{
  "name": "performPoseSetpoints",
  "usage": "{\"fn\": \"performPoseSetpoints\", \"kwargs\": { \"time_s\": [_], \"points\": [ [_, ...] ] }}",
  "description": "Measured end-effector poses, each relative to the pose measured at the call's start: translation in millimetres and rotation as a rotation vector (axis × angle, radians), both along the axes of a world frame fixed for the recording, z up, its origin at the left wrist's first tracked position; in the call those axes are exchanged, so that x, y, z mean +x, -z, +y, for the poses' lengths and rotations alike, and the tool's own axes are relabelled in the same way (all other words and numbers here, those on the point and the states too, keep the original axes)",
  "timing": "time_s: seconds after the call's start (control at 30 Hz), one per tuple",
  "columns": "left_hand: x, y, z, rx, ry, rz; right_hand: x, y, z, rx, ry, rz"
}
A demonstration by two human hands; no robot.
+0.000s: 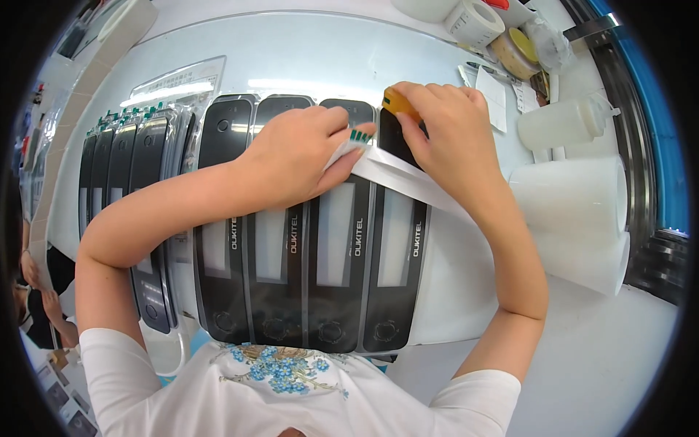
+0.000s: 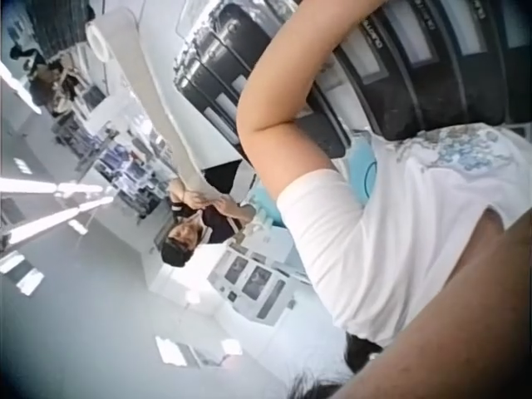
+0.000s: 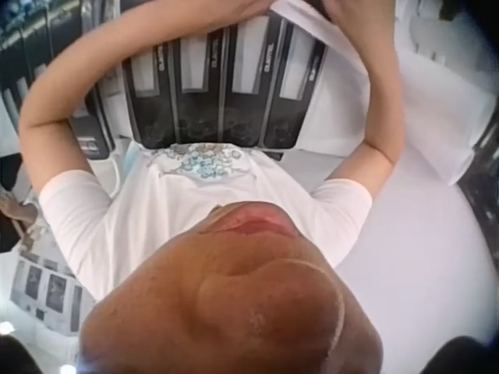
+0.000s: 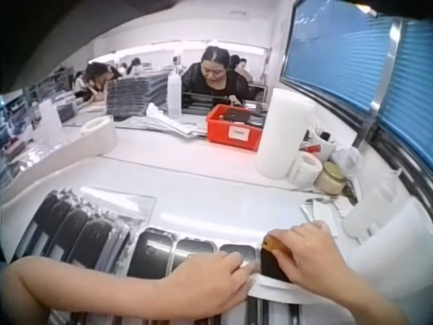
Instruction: Applying small green and white adhesive labels or tabs to the top edge of black electronic device housings.
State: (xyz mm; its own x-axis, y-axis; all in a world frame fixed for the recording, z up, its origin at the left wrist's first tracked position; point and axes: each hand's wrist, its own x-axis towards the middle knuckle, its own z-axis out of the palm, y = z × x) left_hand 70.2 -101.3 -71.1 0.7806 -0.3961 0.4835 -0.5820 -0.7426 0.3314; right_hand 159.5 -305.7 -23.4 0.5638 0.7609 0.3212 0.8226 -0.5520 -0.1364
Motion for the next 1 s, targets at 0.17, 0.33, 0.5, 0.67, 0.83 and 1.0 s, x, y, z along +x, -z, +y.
{"fn": "performPoseSetpoints", "kwargs": {
  "time_s": [0.17, 0.33, 0.5, 0.67, 0.83, 1.0],
  "points": [
    [21.1, -7.6, -6.6, 0.054, -0.094, 0.189, -0.6, -1.7, -1.3, 0.010, 0.022, 0.100],
    [13.0, 0.3, -7.1, 0.071, -0.077, 0.089, -0.5, 1.4, 2.1, -0.056, -0.060, -0.052],
    [7.0, 5.5, -2.9, 0.103, -0.010, -0.049, -4.7, -9.5, -1.9, -0.115, -0.033, -0.017],
    [2.5, 6.2, -0.8, 0.062, 0.038, -0.013, -2.5, -3.9, -1.6, -0.058, -0.060, -0.023],
    [-3.7, 6.0, 3.6, 0.069, 0.048, -0.006, -1.8, -3.6, 2.0, -0.001, -0.045, -0.030],
    [-8.6, 3.3, 7.2, 0.051, 0.050, -0.064, -10.2, -9.5, -1.5, -0.095, -0.031, -0.051]
  ]
}}
